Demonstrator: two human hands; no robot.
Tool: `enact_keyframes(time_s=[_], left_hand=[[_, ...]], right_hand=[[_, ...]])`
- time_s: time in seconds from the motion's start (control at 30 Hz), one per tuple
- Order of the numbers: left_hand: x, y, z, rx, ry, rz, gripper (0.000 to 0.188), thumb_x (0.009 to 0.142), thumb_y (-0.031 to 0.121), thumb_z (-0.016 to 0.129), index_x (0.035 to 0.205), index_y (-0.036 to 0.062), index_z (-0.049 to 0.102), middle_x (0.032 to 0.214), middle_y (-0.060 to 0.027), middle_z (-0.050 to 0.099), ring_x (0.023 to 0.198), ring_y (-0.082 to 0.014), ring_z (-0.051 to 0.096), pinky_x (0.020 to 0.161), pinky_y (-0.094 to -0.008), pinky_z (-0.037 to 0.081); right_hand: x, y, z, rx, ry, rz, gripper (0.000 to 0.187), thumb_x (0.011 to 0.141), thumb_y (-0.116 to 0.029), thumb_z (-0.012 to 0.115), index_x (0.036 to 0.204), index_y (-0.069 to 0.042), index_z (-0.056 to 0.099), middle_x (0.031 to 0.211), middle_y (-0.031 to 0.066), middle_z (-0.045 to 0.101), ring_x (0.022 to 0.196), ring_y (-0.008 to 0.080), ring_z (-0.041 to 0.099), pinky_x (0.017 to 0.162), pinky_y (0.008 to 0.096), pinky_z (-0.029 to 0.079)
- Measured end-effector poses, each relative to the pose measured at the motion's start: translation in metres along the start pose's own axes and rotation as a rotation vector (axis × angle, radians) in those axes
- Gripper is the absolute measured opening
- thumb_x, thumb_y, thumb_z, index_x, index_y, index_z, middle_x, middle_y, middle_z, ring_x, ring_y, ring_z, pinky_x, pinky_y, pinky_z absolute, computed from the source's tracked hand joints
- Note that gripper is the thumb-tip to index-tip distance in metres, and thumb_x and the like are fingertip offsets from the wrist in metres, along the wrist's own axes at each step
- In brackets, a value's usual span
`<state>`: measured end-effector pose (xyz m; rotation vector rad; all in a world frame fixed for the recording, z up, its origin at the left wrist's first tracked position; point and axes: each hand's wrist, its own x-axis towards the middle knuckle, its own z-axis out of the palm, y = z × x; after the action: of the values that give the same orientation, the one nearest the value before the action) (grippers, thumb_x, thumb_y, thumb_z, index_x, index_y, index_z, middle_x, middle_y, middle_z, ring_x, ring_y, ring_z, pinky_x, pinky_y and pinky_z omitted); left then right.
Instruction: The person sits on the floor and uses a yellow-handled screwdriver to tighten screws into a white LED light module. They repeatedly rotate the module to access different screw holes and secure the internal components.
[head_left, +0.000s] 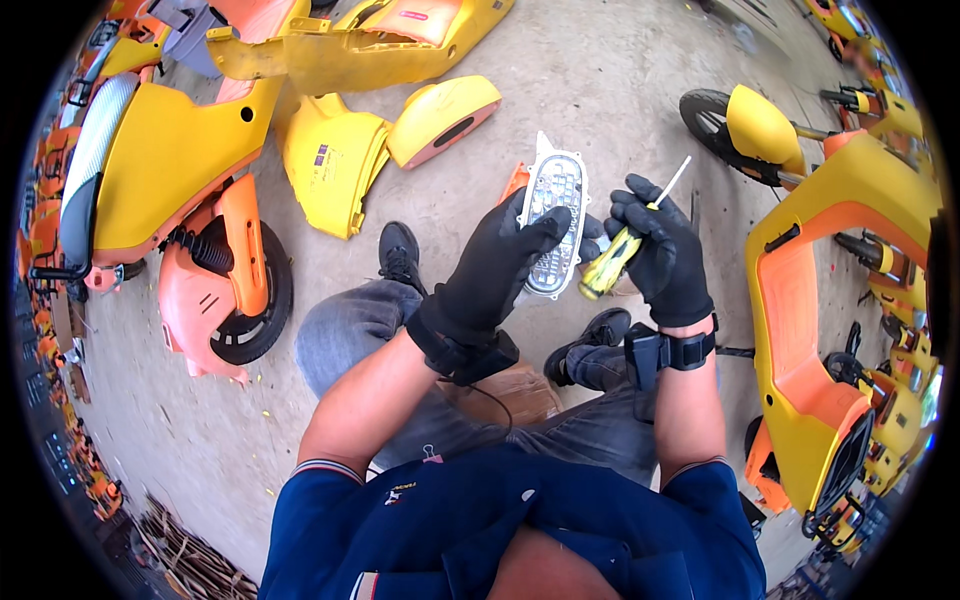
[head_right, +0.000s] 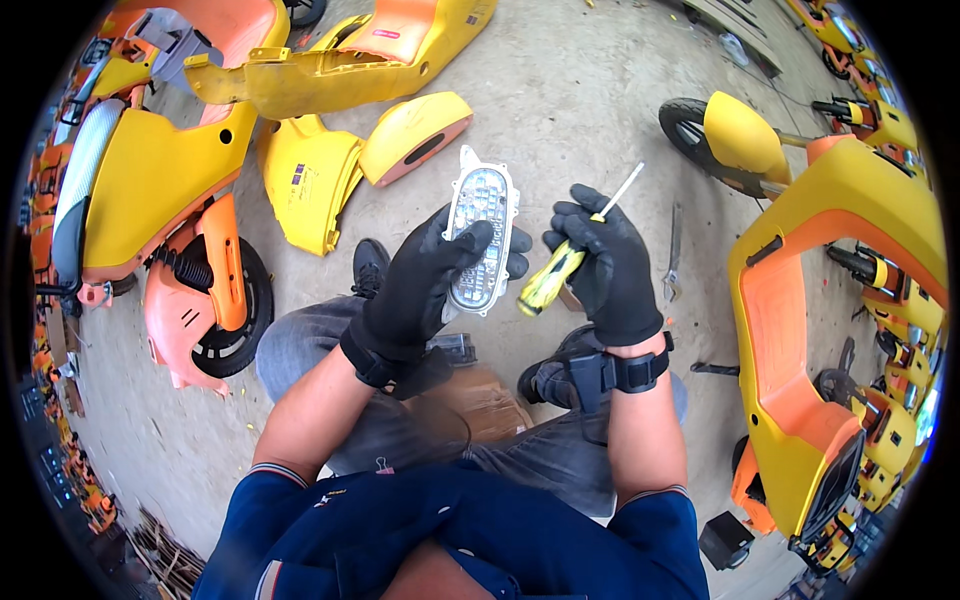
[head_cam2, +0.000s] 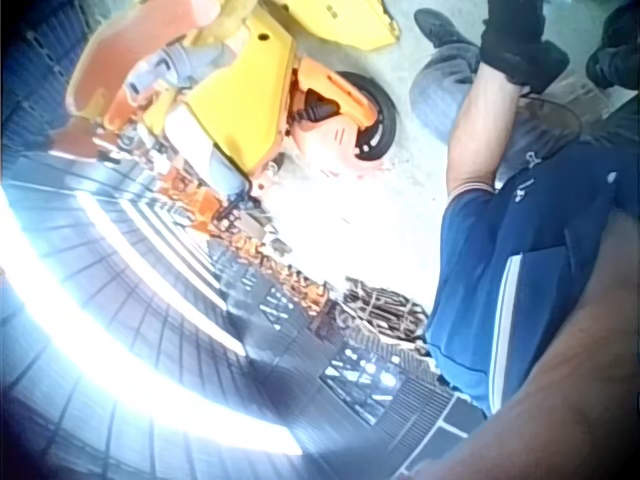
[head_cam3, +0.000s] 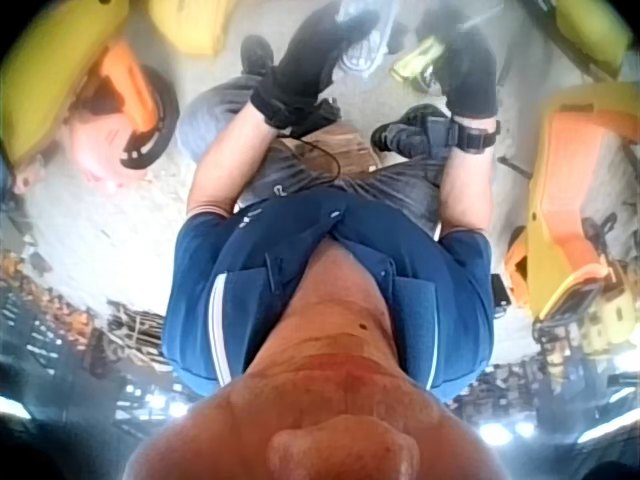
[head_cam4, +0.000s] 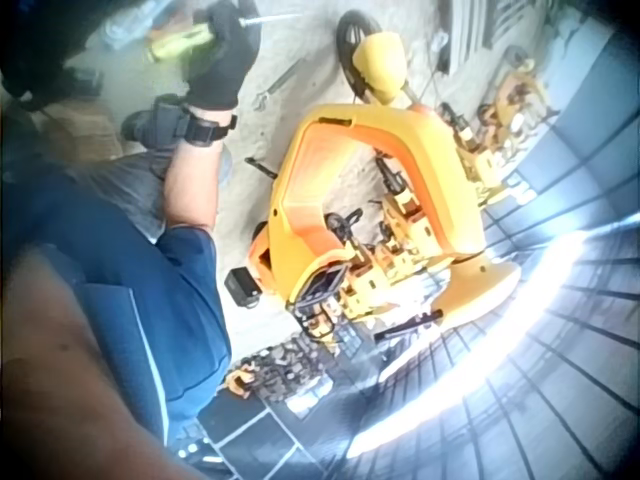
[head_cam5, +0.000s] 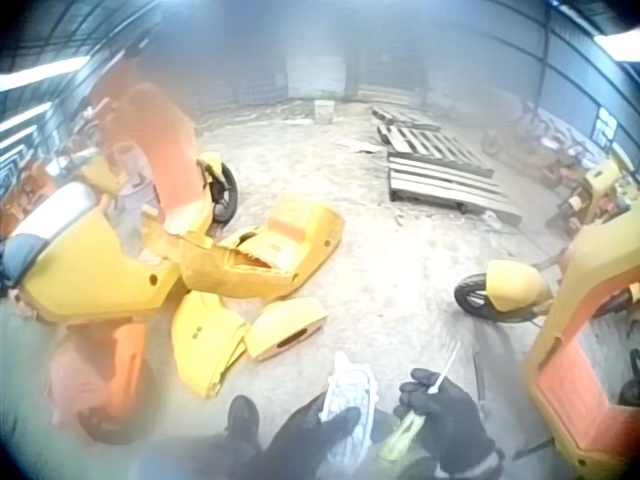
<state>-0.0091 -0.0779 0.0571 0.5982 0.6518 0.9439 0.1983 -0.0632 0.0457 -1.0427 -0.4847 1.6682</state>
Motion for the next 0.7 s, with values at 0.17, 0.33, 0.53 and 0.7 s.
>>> enact_keyframes(time_s=[0.17,0.33,0.53,0.7], left_hand=[[-0.001,-0.002,-0.009,-0.102,0.012,0.048,0.047,0.093,0.021,0.06,0.132,-0.0008,0.043,0.113,-0.0171,0.063,0.099,-0.0241,0.066,0.084,-0.034,0.056],[0.002,0.006,-0.007,-0.085,0.03,0.102,0.045,0.093,0.017,0.059,0.132,-0.0005,0.044,0.113,-0.0173,0.063,0.097,-0.0243,0.067,0.082,-0.0334,0.057],[-0.002,0.016,-0.013,-0.041,0.09,0.17,0.033,0.096,0.014,0.058,0.124,-0.0014,0.049,0.106,-0.0146,0.065,0.092,-0.021,0.067,0.084,-0.0325,0.054],[-0.001,0.017,-0.016,0.042,0.133,0.236,0.032,0.096,0.018,0.059,0.12,-0.0013,0.052,0.104,-0.0125,0.066,0.09,-0.0182,0.066,0.08,-0.0311,0.053]], right_hand=[[0.018,-0.021,-0.042,0.127,0.052,-0.087,0.037,0.096,-0.008,0.058,0.129,0.006,0.048,0.11,0.0205,0.063,0.097,0.0271,0.064,0.093,0.0379,0.053],[0.014,0.021,-0.049,-0.135,-0.013,0.144,0.03,0.097,-0.014,0.057,0.125,-0.004,0.051,0.099,0.0162,0.064,0.085,0.0247,0.066,0.075,0.0367,0.056],[-0.001,0.013,-0.014,-0.142,0.09,0.099,0.026,0.097,-0.018,0.058,0.118,-0.004,0.052,0.093,0.0118,0.063,0.073,0.0184,0.064,0.066,0.0318,0.056],[-0.009,0.014,-0.007,-0.407,-0.013,0.044,0.033,0.096,-0.016,0.059,0.125,-0.002,0.051,0.094,0.0093,0.063,0.074,0.0138,0.063,0.063,0.0287,0.055]])
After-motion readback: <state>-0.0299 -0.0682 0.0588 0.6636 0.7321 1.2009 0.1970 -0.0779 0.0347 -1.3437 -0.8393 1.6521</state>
